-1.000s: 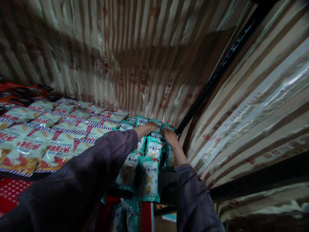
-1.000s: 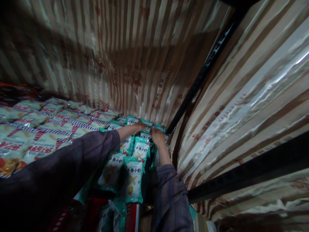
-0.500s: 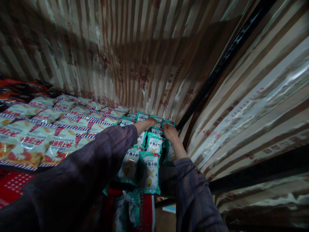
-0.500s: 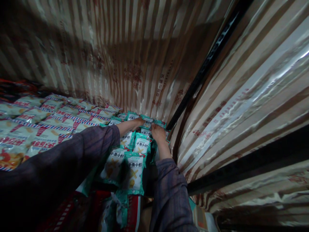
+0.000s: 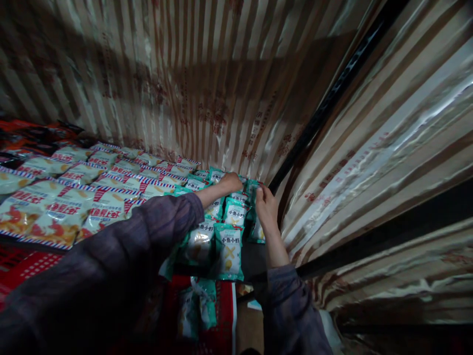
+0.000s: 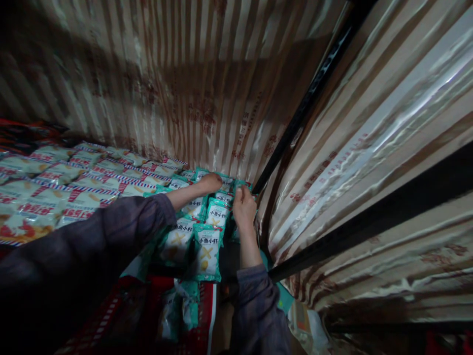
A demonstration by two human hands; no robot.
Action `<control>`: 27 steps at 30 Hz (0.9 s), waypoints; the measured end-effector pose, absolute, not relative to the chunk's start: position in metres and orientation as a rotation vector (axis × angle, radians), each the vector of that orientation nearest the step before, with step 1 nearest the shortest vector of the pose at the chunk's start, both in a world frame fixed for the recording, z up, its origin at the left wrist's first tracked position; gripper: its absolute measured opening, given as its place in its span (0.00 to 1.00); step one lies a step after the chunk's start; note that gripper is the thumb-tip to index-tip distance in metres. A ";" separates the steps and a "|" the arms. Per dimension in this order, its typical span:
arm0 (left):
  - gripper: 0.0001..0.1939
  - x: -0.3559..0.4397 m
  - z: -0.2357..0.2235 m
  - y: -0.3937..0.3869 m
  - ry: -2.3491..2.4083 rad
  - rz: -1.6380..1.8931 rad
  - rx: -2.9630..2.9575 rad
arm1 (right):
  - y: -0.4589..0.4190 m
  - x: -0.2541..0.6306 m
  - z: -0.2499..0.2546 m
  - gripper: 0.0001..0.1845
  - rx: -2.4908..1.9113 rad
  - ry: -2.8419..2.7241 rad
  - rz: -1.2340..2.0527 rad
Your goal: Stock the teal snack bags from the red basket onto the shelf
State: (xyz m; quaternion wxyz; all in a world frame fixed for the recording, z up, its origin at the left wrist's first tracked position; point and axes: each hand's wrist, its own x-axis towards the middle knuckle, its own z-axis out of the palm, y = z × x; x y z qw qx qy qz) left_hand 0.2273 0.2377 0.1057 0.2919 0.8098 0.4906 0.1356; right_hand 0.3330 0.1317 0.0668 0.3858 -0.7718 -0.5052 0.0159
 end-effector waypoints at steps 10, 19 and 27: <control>0.25 0.158 0.043 0.071 1.173 0.723 2.025 | 0.071 0.302 0.015 0.29 -1.940 -1.250 0.321; 0.35 0.162 -0.051 0.023 1.172 0.901 2.085 | 0.071 0.285 -0.008 0.36 -1.915 -1.244 0.440; 0.38 0.175 -0.051 0.044 1.216 0.903 2.065 | 0.092 0.293 -0.021 0.40 -1.829 -1.153 0.394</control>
